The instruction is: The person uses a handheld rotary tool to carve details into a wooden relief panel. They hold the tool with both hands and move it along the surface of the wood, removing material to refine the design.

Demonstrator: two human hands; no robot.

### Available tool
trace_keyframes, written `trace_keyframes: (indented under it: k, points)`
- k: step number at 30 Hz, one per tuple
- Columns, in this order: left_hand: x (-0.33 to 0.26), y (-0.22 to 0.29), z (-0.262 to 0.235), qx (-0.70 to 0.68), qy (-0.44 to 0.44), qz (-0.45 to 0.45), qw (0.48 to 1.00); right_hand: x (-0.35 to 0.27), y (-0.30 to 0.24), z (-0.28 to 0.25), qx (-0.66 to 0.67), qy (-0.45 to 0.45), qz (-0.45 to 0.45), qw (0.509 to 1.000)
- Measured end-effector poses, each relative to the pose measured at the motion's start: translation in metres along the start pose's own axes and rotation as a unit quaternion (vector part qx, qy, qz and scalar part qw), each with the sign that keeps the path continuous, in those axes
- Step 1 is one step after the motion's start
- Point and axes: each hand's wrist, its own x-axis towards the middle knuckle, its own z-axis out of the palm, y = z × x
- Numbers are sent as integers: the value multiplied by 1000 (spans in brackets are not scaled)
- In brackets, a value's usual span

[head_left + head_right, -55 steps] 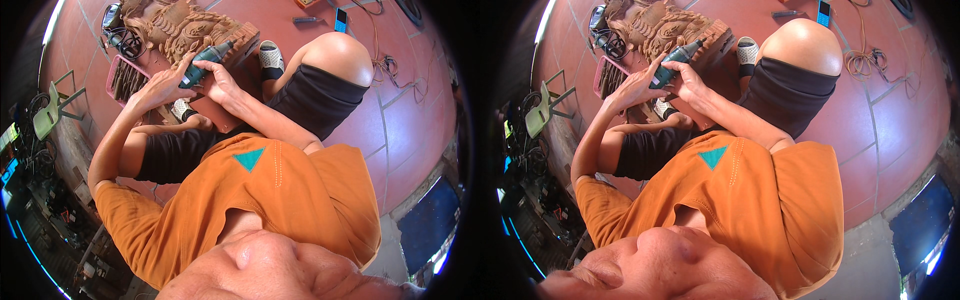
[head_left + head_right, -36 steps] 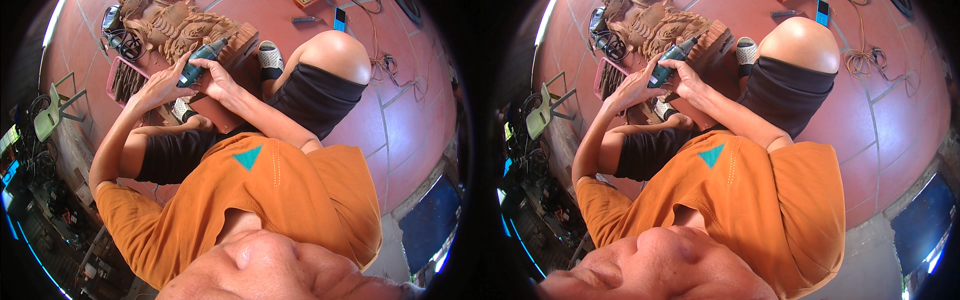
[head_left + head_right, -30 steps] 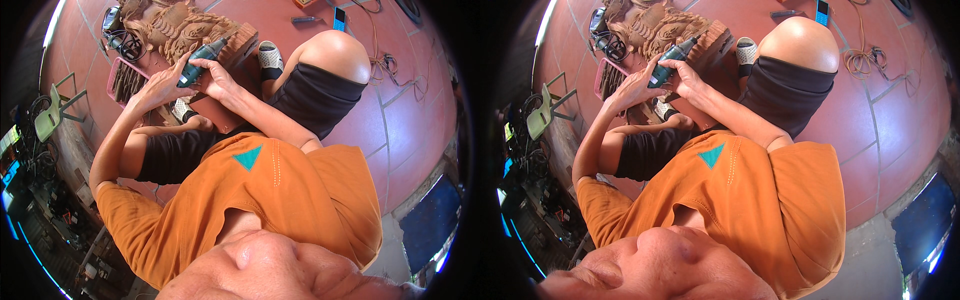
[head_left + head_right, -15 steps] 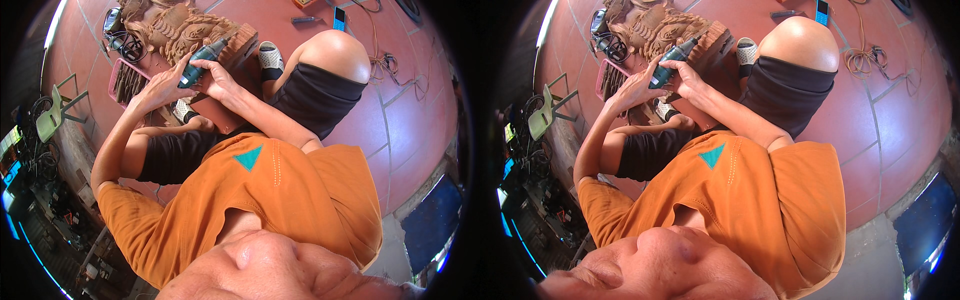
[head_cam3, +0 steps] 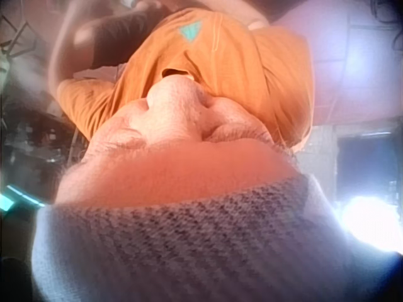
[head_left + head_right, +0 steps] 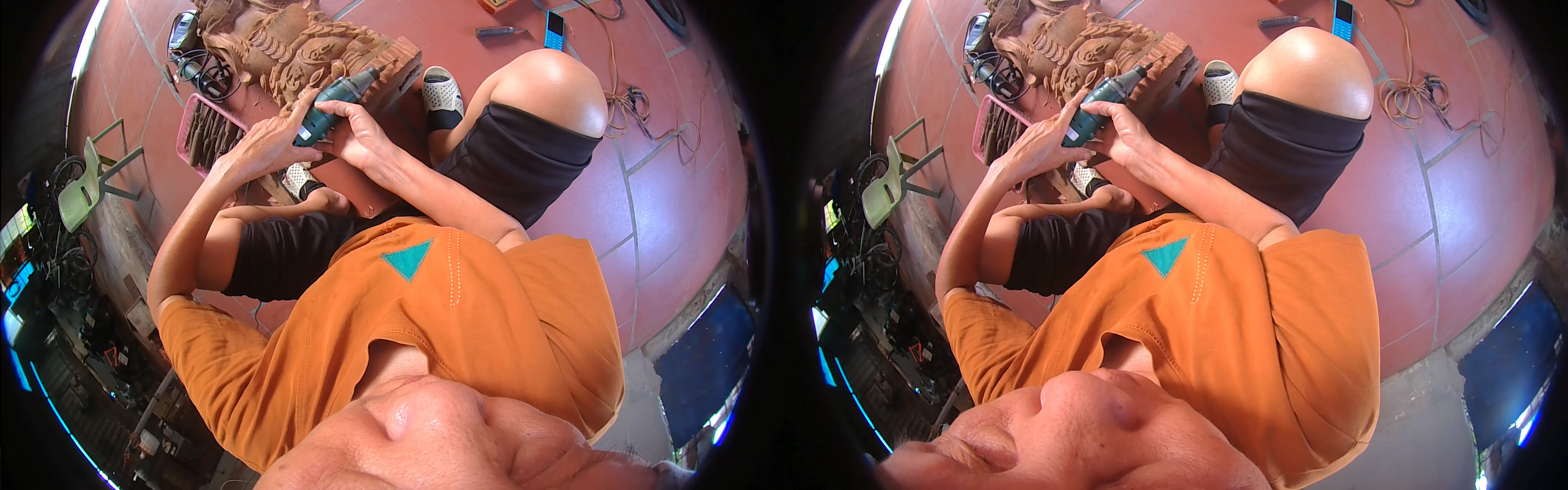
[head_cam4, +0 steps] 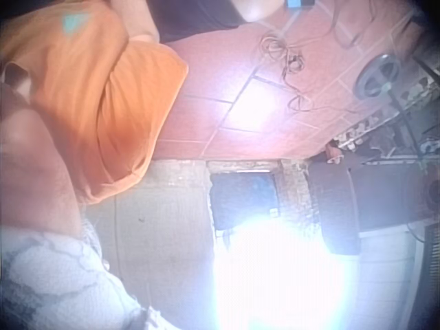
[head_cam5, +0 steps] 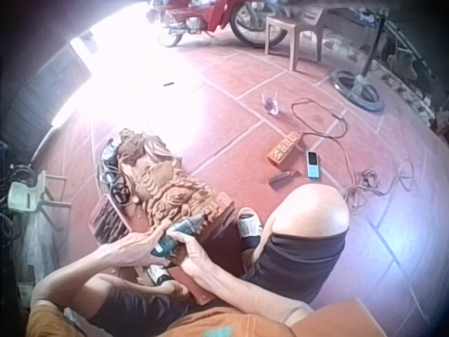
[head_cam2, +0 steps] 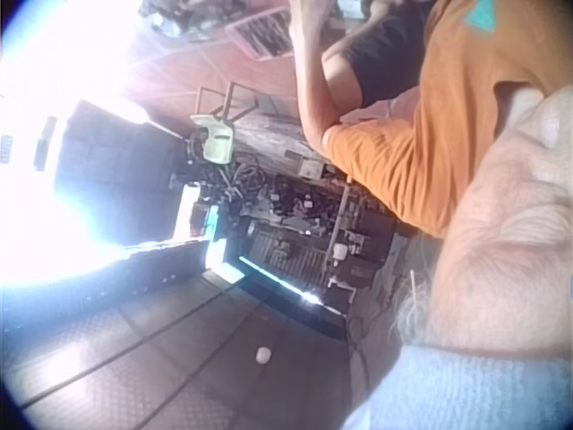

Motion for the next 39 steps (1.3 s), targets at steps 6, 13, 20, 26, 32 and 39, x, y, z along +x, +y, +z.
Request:
trace_keyframes:
  k: [6,13,20,26,32,39]
  points:
    - [0,0,-1,-9,-7,8,1000,-2,1,1,17,0,-4,1000]
    - [1,-1,-1,-11,-8,14,1000,-3,3,-1,29,0,-7,1000]
    - [1,1,-3,-2,-9,18,1000,-3,3,-2,35,-1,-7,999]
    - [1,-2,1,-4,0,8,1000,-7,2,5,11,-1,-14,1000]
    - [0,2,-1,0,7,-4,1000,-2,0,4,2,-1,-11,1000]
    - [1,2,0,6,6,-11,1000,5,0,1,4,-3,3,1000]
